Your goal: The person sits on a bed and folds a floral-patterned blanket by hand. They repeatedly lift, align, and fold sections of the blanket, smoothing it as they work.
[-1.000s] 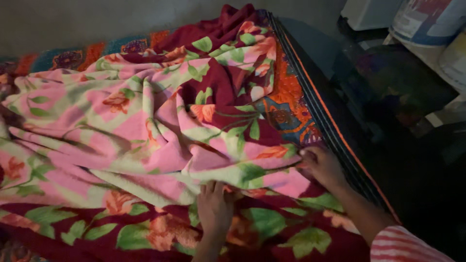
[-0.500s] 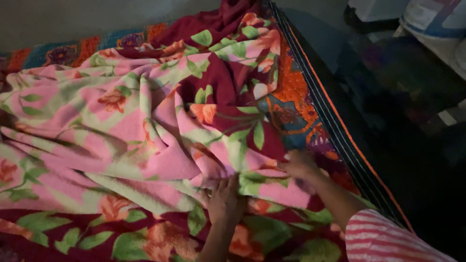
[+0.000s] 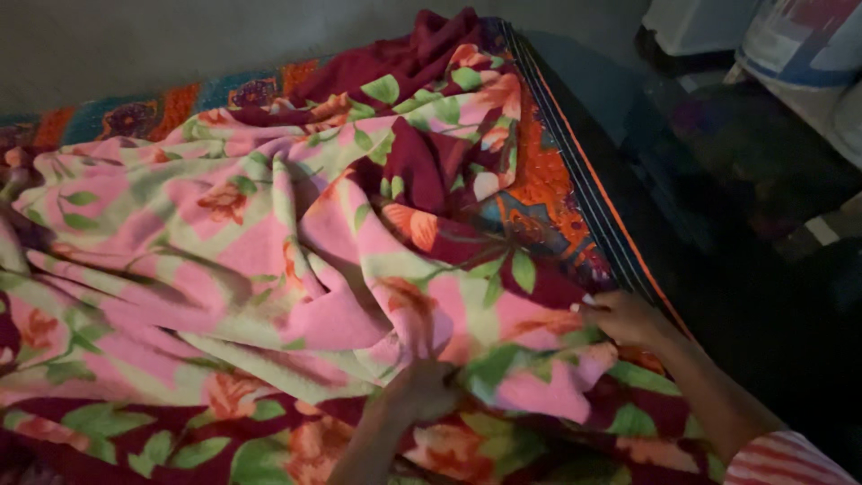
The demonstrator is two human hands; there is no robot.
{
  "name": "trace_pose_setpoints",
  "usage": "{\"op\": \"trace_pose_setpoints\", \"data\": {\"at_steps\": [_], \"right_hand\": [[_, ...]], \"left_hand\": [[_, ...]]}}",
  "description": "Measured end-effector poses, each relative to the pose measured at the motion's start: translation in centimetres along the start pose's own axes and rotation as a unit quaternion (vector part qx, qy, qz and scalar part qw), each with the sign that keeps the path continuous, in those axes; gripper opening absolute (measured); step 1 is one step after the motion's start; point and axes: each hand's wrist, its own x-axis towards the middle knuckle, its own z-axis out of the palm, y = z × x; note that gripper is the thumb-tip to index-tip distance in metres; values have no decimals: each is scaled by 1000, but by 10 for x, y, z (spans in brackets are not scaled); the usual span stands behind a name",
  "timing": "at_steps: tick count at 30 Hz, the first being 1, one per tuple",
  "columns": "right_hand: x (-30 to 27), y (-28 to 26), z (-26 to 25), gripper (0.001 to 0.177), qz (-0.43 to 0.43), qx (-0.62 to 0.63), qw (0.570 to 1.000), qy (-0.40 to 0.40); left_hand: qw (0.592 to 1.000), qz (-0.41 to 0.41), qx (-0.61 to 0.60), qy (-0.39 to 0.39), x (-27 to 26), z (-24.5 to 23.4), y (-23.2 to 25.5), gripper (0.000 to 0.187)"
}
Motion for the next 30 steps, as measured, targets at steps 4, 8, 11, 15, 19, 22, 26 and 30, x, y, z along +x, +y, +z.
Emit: {"op": "trace_pose_setpoints", "data": {"at_steps": [4,8,11,15,19,22,26,30], "right_hand": [[9,-25,-14,61,37,-142,989,10],[37,-51,-5,36,-154,-79,972,161],[69,-67,20,34,-257,-18,953,161],[103,-93,59,41,-284,-32,954,90],[94,-109,90,56,-210,56,969,-119],[75,-116,104,53,-189,-85,960,-189],[70,-115,97,51,-162,-151,957,-188],[84,-109,90,52,-151,-162,953,-207]], "left_hand": [[993,113,-8,32,-5,-19,-32,28],[966,84,-52,240,25,-43,-37,24],[922,141,-60,356,51,-56,-28,15],[911,125,-109,378,87,-79,-13,21],[899,108,-130,403,137,-97,0,25],[909,-6,-81,408,175,-101,7,52],[880,-94,29,464,212,-113,4,102],[931,-142,-53,333,211,-145,-11,64]]}}
